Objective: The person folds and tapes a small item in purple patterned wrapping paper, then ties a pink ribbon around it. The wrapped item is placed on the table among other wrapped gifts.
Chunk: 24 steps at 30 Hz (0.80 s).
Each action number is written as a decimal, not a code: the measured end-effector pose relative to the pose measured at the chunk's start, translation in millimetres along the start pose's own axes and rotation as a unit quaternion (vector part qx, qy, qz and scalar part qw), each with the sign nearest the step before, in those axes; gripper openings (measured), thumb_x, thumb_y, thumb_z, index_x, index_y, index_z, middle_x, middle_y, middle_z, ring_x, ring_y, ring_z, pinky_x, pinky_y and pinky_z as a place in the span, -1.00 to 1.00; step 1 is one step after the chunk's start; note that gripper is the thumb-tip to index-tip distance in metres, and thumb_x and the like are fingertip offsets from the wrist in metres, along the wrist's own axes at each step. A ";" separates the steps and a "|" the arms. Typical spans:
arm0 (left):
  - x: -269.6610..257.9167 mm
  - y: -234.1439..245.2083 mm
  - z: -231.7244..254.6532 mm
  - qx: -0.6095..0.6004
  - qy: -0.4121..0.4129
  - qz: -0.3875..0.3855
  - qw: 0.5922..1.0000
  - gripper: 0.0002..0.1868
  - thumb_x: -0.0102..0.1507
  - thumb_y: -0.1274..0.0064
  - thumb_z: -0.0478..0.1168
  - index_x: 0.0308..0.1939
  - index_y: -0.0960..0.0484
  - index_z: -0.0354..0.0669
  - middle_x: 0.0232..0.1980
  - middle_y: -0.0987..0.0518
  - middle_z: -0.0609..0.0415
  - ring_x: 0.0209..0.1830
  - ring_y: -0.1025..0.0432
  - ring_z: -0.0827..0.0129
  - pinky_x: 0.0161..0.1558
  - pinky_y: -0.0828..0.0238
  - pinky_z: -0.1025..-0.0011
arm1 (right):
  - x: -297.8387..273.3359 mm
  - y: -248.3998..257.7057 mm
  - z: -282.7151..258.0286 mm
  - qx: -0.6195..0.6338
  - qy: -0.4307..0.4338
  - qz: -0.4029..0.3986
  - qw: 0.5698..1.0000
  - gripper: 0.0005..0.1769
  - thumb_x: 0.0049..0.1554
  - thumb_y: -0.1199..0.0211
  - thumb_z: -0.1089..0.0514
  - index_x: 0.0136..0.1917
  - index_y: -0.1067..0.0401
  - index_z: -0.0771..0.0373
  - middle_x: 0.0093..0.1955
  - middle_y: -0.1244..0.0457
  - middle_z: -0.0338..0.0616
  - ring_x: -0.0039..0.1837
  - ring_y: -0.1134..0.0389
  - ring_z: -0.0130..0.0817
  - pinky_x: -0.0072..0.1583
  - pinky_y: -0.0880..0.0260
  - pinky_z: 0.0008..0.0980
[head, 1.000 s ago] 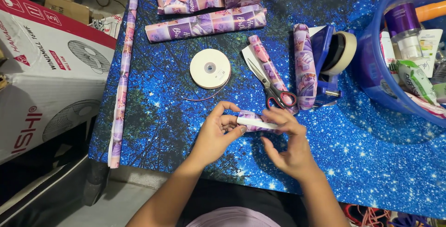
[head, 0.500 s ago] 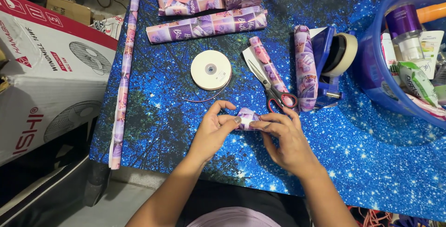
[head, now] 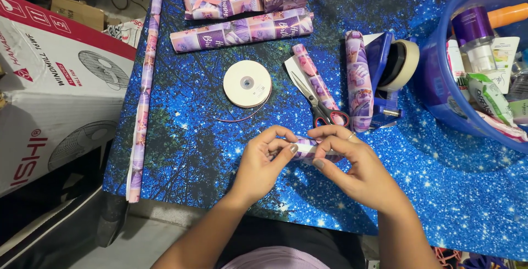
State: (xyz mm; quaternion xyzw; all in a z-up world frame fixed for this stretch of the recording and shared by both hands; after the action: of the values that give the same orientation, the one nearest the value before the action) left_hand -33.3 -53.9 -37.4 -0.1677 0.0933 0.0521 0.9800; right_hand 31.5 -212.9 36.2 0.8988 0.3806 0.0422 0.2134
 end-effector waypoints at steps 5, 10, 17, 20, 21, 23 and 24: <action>2.0 3.9 -6.2 -0.023 0.002 -0.002 1.000 -0.88 0.35 -0.08 -0.38 -0.03 -0.56 -0.27 -0.24 -0.61 0.14 -0.24 -0.44 0.66 -0.16 -0.36 0.62 | 15.8 3.3 -7.2 -0.039 -0.005 -0.035 0.999 -0.91 0.05 -0.26 0.22 -0.15 -0.44 0.25 0.18 -0.38 -0.15 0.16 -0.42 -0.33 0.03 -0.49 -0.42; 6.0 10.0 -17.4 -0.049 0.031 -0.015 0.998 -0.85 0.32 -0.06 -0.42 -0.02 -0.55 -0.32 -0.19 -0.66 0.05 -0.17 -0.54 0.55 -0.09 -0.45 0.57 | 34.5 -6.3 -13.6 -0.096 -0.021 -0.099 0.990 -0.85 0.04 -0.30 0.14 -0.15 -0.47 0.26 0.09 -0.38 -0.18 0.05 -0.43 -0.33 -0.08 -0.43 -0.34; 2.8 16.0 -22.6 -0.087 0.065 -0.030 0.994 -0.79 0.32 -0.02 -0.43 0.05 -0.55 -0.34 -0.10 -0.69 -0.02 -0.08 -0.57 0.46 -0.02 -0.48 0.54 | 46.9 -20.2 -14.4 -0.116 -0.074 -0.136 0.981 -0.80 0.06 -0.28 0.09 -0.19 -0.49 0.29 0.08 -0.36 -0.15 0.01 -0.45 -0.32 -0.10 -0.47 -0.35; -0.6 20.9 -21.8 -0.073 0.056 -0.016 0.996 -0.70 0.29 -0.04 -0.43 0.10 -0.45 -0.25 -0.06 -0.70 0.03 -0.06 -0.57 0.48 -0.01 -0.50 0.54 | 47.5 -18.0 -18.1 -0.130 -0.056 -0.118 0.983 -0.81 0.06 -0.30 0.10 -0.13 -0.52 0.27 0.10 -0.36 -0.15 0.04 -0.43 -0.30 -0.09 -0.46 -0.35; -2.4 22.4 -20.4 -0.044 0.039 -0.021 0.998 -0.62 0.25 -0.09 -0.46 0.13 -0.40 -0.23 -0.07 -0.68 0.03 -0.07 -0.56 0.48 -0.01 -0.50 0.54 | 47.0 -17.9 -24.0 -0.133 -0.010 -0.116 0.984 -0.80 0.03 -0.35 0.12 -0.12 -0.49 0.26 0.11 -0.35 -0.12 0.07 -0.43 -0.26 -0.04 -0.44 -0.33; -8.3 25.9 -18.8 0.017 0.005 -0.031 0.999 -0.43 0.16 -0.18 -0.51 0.18 -0.32 -0.19 -0.09 -0.64 0.04 -0.09 -0.54 0.49 -0.03 -0.49 0.53 | 41.3 -17.9 -36.3 -0.138 0.083 -0.110 0.981 -0.74 -0.03 -0.45 0.15 -0.11 -0.45 0.26 0.11 -0.34 -0.06 0.13 -0.41 -0.17 0.06 -0.41 -0.28; -9.2 27.5 -23.0 0.005 0.020 -0.029 0.999 -0.45 0.18 -0.19 -0.51 0.18 -0.34 -0.21 -0.10 -0.64 0.02 -0.11 -0.53 0.49 -0.05 -0.49 0.52 | 39.4 -20.4 -37.1 -0.143 0.093 -0.105 0.980 -0.66 -0.06 -0.47 0.16 -0.07 -0.40 0.26 0.11 -0.33 -0.05 0.14 -0.40 -0.14 0.08 -0.40 -0.26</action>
State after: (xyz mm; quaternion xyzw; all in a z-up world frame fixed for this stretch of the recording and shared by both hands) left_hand -49.8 -36.5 -65.7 -0.1664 0.1085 0.0203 0.9799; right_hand 36.9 -159.6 57.8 0.8063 0.4810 0.1566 0.3066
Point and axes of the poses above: each hand's wrist, its own x-axis towards the middle knuckle, its own y-axis out of the back of the hand, z = x × y, the point moved 6 cm from there along x, towards the middle knuckle
